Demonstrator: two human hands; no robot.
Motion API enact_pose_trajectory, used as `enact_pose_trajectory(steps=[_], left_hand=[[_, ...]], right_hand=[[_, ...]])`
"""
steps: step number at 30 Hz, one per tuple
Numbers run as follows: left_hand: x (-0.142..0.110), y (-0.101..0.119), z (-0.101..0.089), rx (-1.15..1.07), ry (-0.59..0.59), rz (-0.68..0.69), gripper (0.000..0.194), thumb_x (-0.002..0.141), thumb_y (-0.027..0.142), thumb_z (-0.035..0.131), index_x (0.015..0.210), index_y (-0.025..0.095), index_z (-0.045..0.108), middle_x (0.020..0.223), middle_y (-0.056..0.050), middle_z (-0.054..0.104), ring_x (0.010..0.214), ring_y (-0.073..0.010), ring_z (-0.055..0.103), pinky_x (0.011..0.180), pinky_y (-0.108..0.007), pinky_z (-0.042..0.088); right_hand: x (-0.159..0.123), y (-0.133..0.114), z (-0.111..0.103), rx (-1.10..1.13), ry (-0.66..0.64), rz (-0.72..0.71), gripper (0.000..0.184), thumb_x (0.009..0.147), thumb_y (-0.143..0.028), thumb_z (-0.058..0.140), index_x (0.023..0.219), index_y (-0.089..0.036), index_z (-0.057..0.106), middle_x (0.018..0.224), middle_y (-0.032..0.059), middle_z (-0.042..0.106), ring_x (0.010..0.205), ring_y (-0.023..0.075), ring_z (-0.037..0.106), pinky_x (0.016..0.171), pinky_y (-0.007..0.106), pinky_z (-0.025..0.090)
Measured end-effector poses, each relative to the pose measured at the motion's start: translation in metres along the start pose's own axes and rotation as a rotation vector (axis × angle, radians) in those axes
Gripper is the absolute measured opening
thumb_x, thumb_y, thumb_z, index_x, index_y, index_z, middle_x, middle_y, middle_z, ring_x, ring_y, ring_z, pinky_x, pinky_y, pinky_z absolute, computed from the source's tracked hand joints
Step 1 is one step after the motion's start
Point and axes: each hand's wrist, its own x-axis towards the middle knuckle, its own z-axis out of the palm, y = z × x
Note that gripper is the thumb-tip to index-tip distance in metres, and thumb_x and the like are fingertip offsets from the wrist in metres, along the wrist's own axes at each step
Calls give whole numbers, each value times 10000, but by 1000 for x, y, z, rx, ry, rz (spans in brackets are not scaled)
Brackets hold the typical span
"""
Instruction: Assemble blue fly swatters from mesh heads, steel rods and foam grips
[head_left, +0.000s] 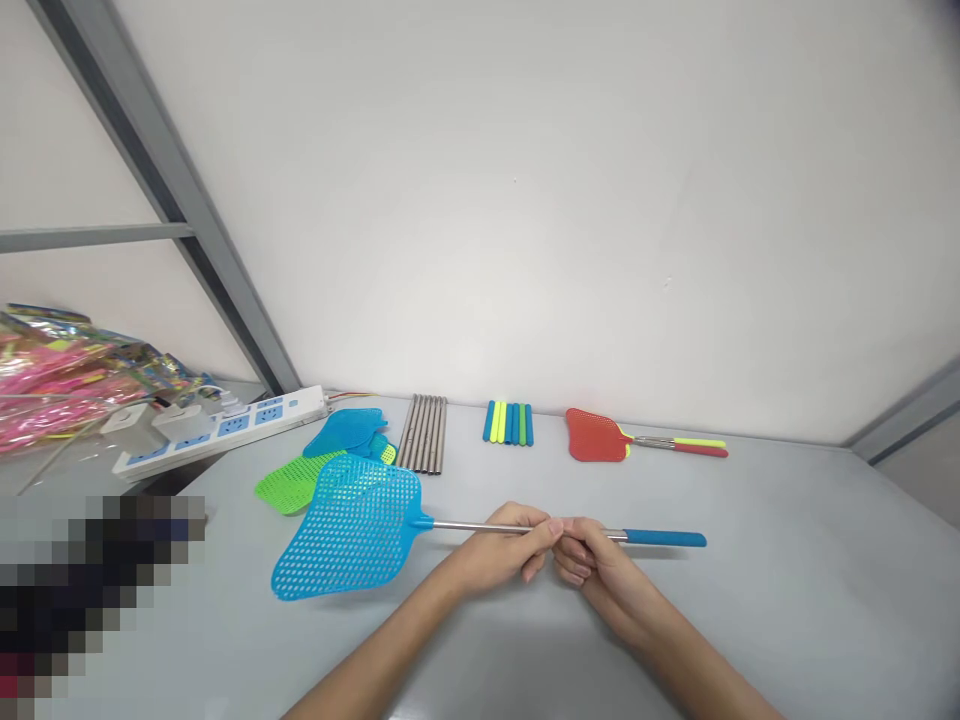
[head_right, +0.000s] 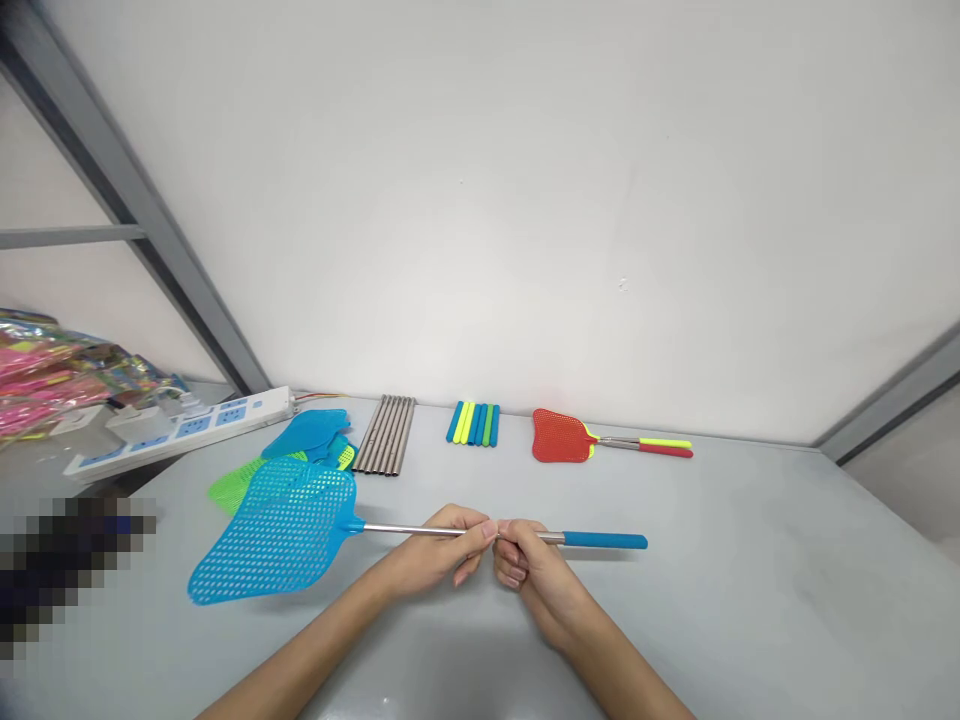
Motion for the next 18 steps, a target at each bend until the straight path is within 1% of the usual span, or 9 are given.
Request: enact_pose_trajectory(steps=[3, 6, 11, 18], left_hand=[[0, 1, -1, 25, 13, 1, 429, 786, 473, 346, 530, 151, 467, 394, 48, 380, 396, -67, 323, 430, -197, 257], [0, 3, -2, 68, 19, 5, 438, 789, 457, 349, 472, 160, 407, 392, 46, 371, 401, -66, 324, 432, -194, 260], [0, 2, -3, 114, 30, -3, 429, 795, 435, 346, 466, 163, 387, 398, 43, 376, 399, -66, 309, 422, -197, 250], [0, 2, -5, 126, 13, -7, 431, 801, 419, 343, 457, 162, 378, 393, 42, 374, 398, -64, 312, 425, -194, 250]], right_hand=[[-1, -3, 1, -15, 21, 10, 368, 726, -297, 483, 425, -184, 305, 446, -62, 185, 435, 80, 139, 444, 255, 168], [0, -4, 1, -17, 13, -1, 384, 717, -298, 496, 411, -184, 293, 437, -63, 183, 431, 77, 138, 444, 256, 169], [3, 0, -2, 24, -10, -22, 372, 722, -275, 492, 418, -181, 299, 435, -64, 183, 432, 76, 146, 448, 254, 172], [1, -1, -1, 14, -31, -28, 362, 748, -258, 460, 427, -177, 314, 445, -59, 201, 440, 78, 154, 456, 255, 172]])
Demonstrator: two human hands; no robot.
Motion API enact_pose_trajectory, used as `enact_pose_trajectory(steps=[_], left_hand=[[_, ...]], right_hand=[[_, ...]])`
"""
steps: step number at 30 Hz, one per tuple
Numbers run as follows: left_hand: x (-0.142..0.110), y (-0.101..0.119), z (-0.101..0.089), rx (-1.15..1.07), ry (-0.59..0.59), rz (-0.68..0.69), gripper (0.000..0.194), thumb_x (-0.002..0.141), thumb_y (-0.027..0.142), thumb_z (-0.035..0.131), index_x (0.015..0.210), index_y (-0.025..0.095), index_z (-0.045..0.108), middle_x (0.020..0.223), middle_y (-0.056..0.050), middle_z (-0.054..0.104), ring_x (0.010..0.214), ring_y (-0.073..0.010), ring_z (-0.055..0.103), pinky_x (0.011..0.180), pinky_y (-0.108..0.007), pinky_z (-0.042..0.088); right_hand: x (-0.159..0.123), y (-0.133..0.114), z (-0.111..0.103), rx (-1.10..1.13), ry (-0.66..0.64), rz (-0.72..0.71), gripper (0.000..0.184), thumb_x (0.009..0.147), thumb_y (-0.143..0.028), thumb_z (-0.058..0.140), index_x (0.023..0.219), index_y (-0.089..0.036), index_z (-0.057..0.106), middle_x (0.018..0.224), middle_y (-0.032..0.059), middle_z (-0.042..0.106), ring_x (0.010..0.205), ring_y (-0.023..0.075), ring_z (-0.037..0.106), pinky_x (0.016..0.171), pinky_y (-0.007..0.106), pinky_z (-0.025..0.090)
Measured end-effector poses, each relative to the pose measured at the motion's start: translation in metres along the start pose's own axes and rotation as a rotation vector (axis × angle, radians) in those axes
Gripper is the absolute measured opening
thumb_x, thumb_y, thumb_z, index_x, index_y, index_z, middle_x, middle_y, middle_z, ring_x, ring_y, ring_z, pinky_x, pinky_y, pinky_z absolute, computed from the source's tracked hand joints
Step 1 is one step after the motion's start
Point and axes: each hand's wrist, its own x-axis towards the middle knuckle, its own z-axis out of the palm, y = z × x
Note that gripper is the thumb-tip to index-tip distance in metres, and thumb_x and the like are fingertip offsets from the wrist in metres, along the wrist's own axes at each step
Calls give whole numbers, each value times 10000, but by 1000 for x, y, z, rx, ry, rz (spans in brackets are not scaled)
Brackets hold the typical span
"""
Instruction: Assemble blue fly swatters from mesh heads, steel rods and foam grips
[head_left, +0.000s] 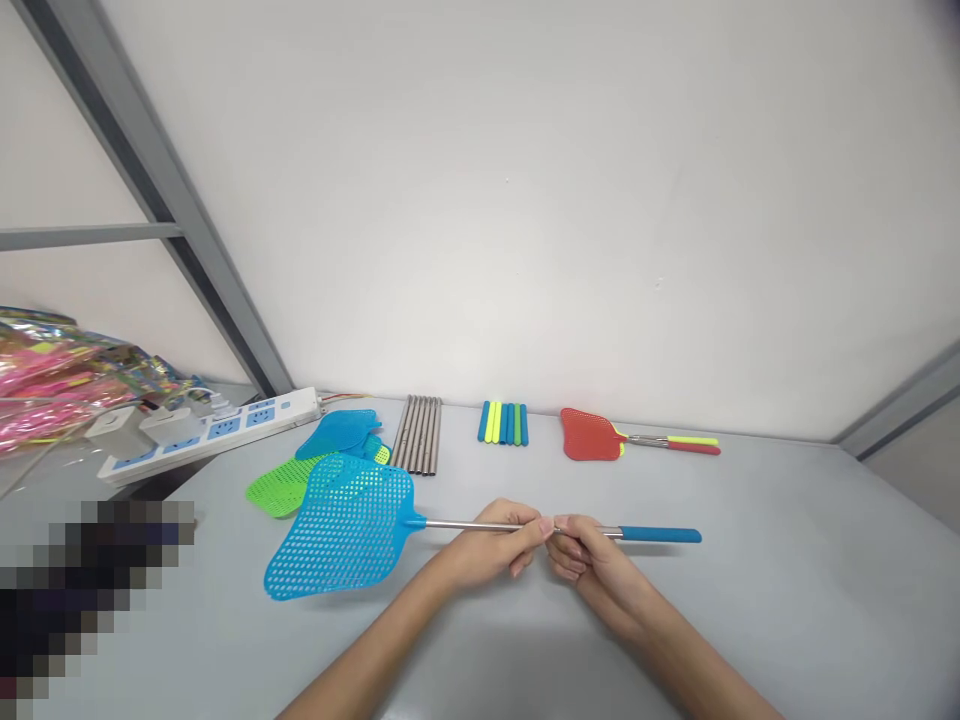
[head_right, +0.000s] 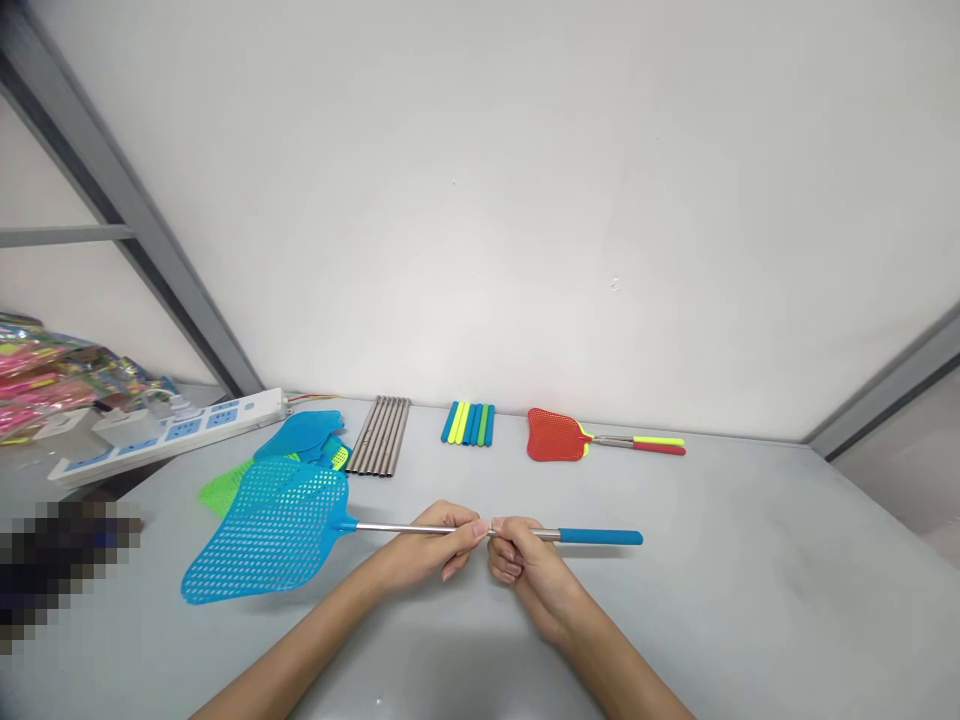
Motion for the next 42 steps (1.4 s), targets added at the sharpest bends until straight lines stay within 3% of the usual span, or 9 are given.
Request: enact_pose_trajectory(steps=[22, 42], left_hand=[[9, -10, -5, -87, 9, 14, 428, 802, 395, 367, 450, 152, 392, 379, 47, 380, 409, -68, 314, 474, -212, 261], [12, -17, -5, -157, 7, 29, 405, 804, 348, 365, 451, 154, 399, 383, 44, 386, 424, -74, 349, 510, -212, 286]], right_hand=[[10, 3, -14, -5, 67, -19, 293, 711, -242, 504, 467, -167, 360, 451, -61, 267, 416, 59, 192, 425, 238, 170], [14, 7, -21, 13, 36, -17, 278, 706, -229, 501, 475, -169, 359, 453, -65, 279, 407, 54, 195, 418, 234, 172]])
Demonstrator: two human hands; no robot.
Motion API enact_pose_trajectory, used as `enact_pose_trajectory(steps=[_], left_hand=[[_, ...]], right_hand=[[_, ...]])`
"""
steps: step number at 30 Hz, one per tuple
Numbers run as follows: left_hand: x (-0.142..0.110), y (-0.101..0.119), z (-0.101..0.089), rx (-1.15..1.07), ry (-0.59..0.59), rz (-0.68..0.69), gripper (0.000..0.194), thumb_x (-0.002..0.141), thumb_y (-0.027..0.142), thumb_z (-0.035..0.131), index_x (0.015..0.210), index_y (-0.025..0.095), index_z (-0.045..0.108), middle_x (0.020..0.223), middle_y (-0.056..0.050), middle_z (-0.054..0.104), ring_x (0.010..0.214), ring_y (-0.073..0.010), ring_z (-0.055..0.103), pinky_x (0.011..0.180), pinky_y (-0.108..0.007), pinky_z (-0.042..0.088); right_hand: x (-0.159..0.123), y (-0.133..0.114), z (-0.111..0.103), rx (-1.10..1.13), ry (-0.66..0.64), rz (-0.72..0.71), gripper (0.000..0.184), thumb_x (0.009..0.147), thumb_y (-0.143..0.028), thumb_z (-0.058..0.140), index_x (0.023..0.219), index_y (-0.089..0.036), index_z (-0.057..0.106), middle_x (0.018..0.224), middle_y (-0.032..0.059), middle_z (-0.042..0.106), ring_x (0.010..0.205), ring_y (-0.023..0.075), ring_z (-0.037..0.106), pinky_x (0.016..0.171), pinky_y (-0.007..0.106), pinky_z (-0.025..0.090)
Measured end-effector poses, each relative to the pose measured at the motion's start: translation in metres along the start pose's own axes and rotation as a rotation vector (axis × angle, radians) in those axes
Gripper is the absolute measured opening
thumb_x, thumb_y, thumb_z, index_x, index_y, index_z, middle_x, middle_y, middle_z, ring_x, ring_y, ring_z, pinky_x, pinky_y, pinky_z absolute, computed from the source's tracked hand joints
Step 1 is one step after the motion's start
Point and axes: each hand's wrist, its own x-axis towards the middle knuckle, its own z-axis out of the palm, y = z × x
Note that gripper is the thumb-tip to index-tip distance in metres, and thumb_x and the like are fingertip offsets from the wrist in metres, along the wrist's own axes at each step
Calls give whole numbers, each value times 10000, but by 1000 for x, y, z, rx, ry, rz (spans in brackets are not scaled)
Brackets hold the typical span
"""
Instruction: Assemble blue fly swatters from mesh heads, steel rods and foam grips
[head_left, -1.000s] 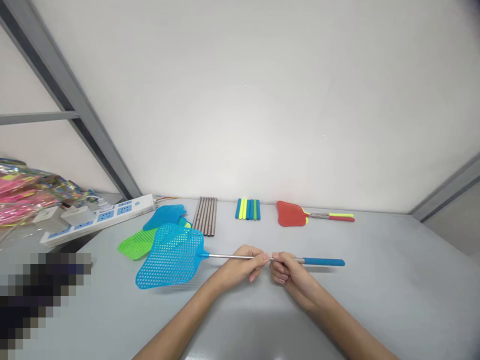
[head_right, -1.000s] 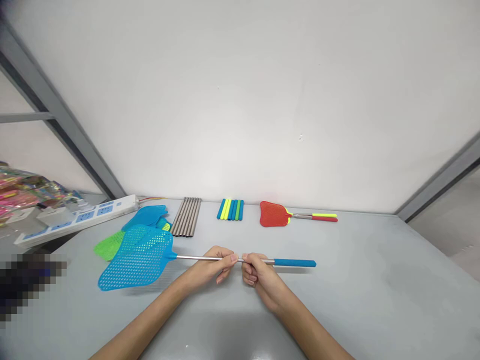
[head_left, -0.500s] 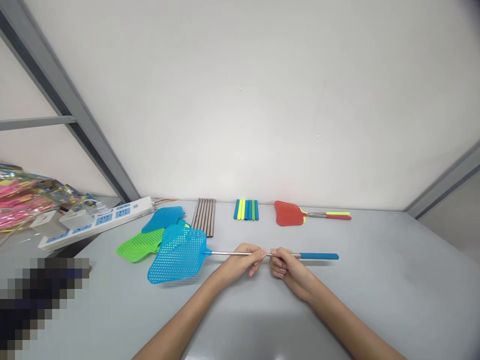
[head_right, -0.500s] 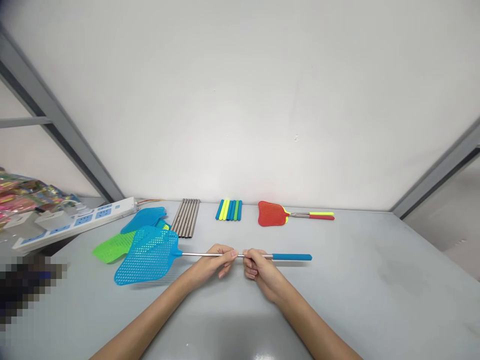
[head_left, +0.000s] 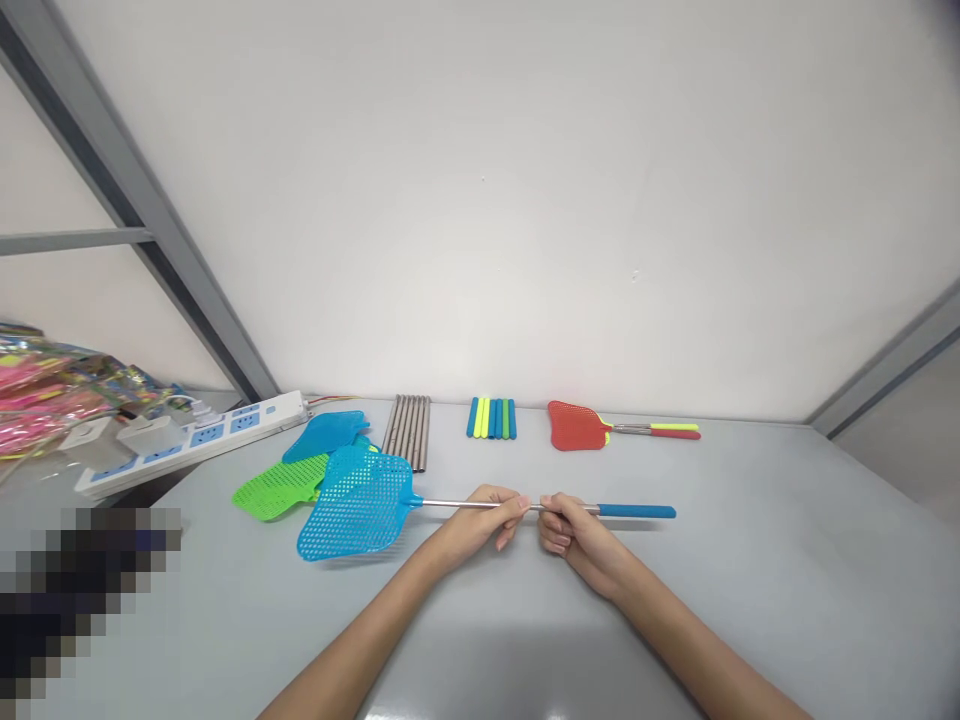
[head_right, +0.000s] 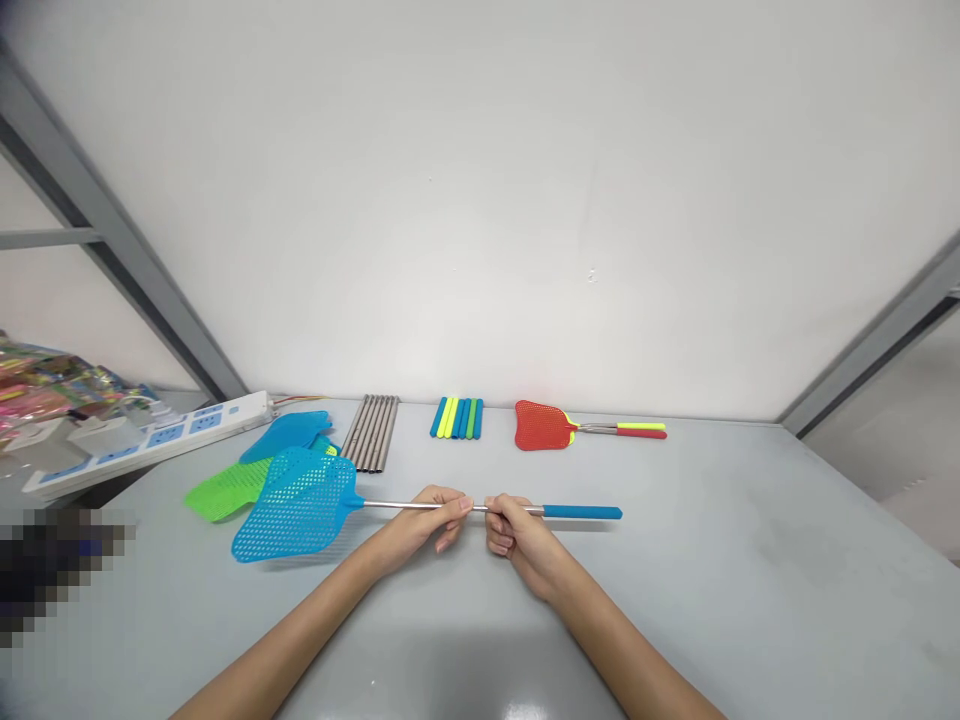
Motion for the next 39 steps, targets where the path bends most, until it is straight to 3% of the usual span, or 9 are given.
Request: enact_pose_trajectory(steps=[6, 14, 30, 39], left_hand=[[2, -5, 0, -107, 4, -14, 341, 785, 333, 414, 494, 155, 402, 381, 46, 397, 405, -74, 352, 494, -213, 281], [5, -14, 8, -162, 15, 6, 399, 809, 396, 341, 519, 140, 440, 418, 20, 427, 427, -85, 404, 507, -218, 316], [-1, -18, 15, 59, 68, 84, 366, 788, 428, 386, 664, 126, 550, 516, 19, 455, 488, -81, 404, 492, -200, 325], [2, -23, 16, 123, 155, 84, 327, 750, 410, 459, 604, 127, 534, 502, 34, 412, 489, -82, 371, 478, -196, 296]], right_hand=[[-1, 0, 1, -4, -1, 9, 274, 722, -217, 475, 477, -167, 362, 442, -66, 267, 407, 57, 185, 422, 235, 163], [1, 1, -2, 6, -30, 10, 312, 720, -231, 482, 451, -173, 336, 425, -70, 240, 405, 60, 190, 427, 242, 178], [-2, -1, -1, -29, -71, 0, 357, 737, -246, 445, 406, -174, 334, 436, -51, 244, 424, 74, 198, 441, 251, 189], [0, 1, -3, 10, -62, 22, 337, 719, -238, 463, 412, -177, 337, 416, -63, 210, 417, 73, 190, 442, 250, 186]])
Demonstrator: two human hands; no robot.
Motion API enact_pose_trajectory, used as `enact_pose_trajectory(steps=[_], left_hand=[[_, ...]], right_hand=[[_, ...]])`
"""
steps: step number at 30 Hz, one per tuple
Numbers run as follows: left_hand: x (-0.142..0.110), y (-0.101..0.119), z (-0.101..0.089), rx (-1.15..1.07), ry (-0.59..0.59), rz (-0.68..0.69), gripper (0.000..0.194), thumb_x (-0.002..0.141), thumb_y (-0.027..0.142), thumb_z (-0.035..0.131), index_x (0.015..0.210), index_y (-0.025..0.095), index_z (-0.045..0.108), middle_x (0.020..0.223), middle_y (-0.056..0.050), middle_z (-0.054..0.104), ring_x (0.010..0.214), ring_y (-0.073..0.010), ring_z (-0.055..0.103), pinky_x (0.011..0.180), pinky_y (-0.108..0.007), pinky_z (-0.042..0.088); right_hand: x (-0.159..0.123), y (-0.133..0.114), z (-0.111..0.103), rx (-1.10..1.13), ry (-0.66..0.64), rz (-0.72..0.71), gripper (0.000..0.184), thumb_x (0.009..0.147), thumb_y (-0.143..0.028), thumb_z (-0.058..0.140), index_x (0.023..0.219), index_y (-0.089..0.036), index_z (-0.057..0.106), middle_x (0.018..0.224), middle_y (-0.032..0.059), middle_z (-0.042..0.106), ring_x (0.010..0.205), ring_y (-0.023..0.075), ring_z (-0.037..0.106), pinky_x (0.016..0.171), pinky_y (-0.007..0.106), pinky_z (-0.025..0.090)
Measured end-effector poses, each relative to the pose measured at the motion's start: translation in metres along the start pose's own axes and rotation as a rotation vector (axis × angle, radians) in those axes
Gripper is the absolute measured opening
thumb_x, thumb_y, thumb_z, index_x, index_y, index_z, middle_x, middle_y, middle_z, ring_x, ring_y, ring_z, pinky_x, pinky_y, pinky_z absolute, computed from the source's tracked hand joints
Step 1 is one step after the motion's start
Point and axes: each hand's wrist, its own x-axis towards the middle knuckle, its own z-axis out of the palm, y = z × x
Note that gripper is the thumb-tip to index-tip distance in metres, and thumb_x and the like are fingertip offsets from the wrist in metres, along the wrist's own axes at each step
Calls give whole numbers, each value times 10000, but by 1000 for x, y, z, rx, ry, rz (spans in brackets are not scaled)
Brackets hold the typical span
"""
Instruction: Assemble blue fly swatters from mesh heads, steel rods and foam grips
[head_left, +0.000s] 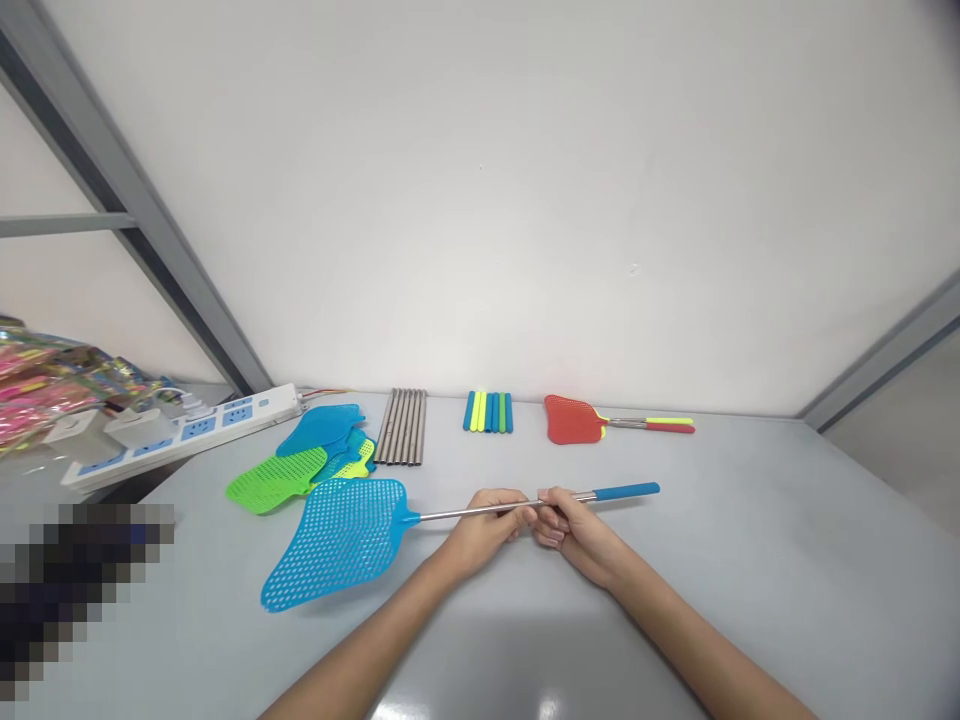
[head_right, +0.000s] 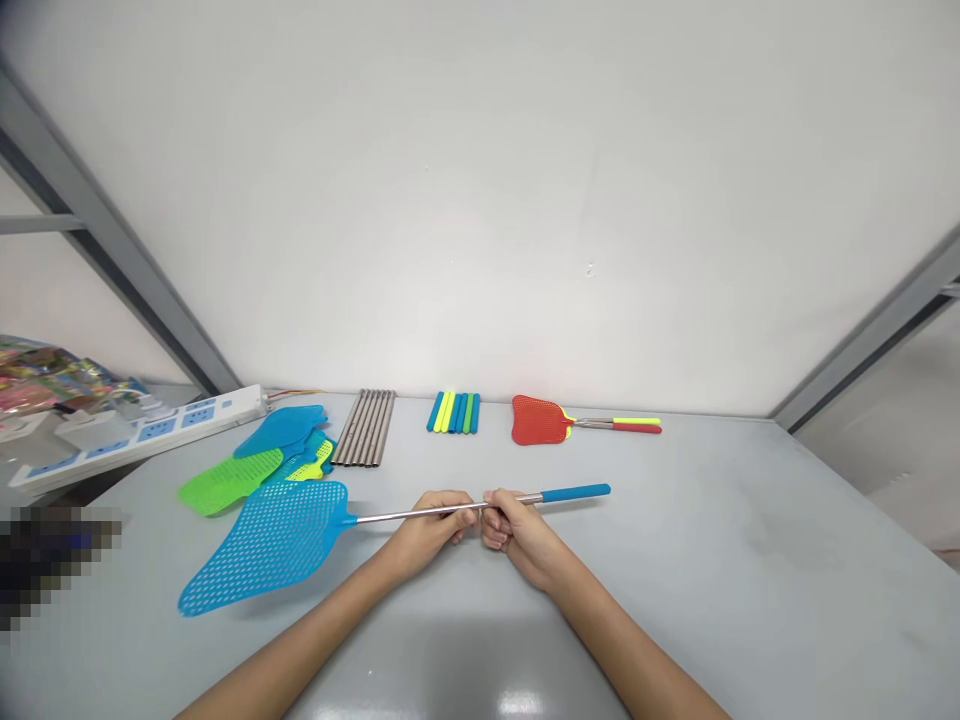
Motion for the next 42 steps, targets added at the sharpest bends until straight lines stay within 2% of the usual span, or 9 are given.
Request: enact_pose_trajectory(steps=[7, 15, 23, 28, 33, 42], left_hand=[[-1, 6, -1, 50, -21, 21, 411, 782, 439, 391, 513, 141, 477, 468, 27, 421, 477, -83, 385, 487, -198, 299], [0, 1, 2, 58, 33, 1, 498, 801, 465, 328, 529, 126, 570, 452, 8, 457, 466, -86, 427, 488, -194, 329], [0, 11, 0, 102, 48, -10, 433, 768, 457, 403, 500, 139, 522, 470, 19, 451, 484, -84, 418, 496, -192, 328], [0, 10, 0, 58, 38, 4, 365, 750, 432, 450, 582, 131, 571, 486, 22, 459, 489, -82, 409, 481, -189, 321], [-1, 8, 1, 6, -25, 30, 343, 759, 407, 450, 652, 123, 609, 535, 4, 513, 513, -86, 407, 499, -194, 325], [-4, 17, -2, -8, -6, 62, 265, 784, 317, 443, 676, 126, 593, 563, 8, 504, 542, -91, 428, 540, -202, 331]], right_hand=[[0, -1, 1, -22, -19, -10, 368, 727, -257, 461, 394, -169, 331, 425, -55, 229, 422, 70, 207, 447, 251, 190], [0, -2, 1, -40, -29, 8, 372, 745, -291, 446, 405, -172, 351, 401, -55, 241, 412, 77, 234, 458, 254, 195], [-2, -3, 4, -42, -27, -14, 360, 740, -266, 456, 406, -174, 354, 411, -56, 246, 410, 76, 224, 456, 260, 182], [-2, -3, 4, -67, -49, 9, 352, 736, -290, 476, 423, -169, 370, 417, -60, 237, 414, 74, 232, 457, 260, 167], [-4, -4, 7, -95, -71, 22, 363, 745, -302, 481, 433, -170, 352, 429, -56, 265, 422, 74, 245, 463, 263, 168], [-5, -5, 7, -95, -96, 18, 361, 780, -293, 447, 452, -157, 383, 458, -47, 281, 434, 72, 273, 475, 263, 166]])
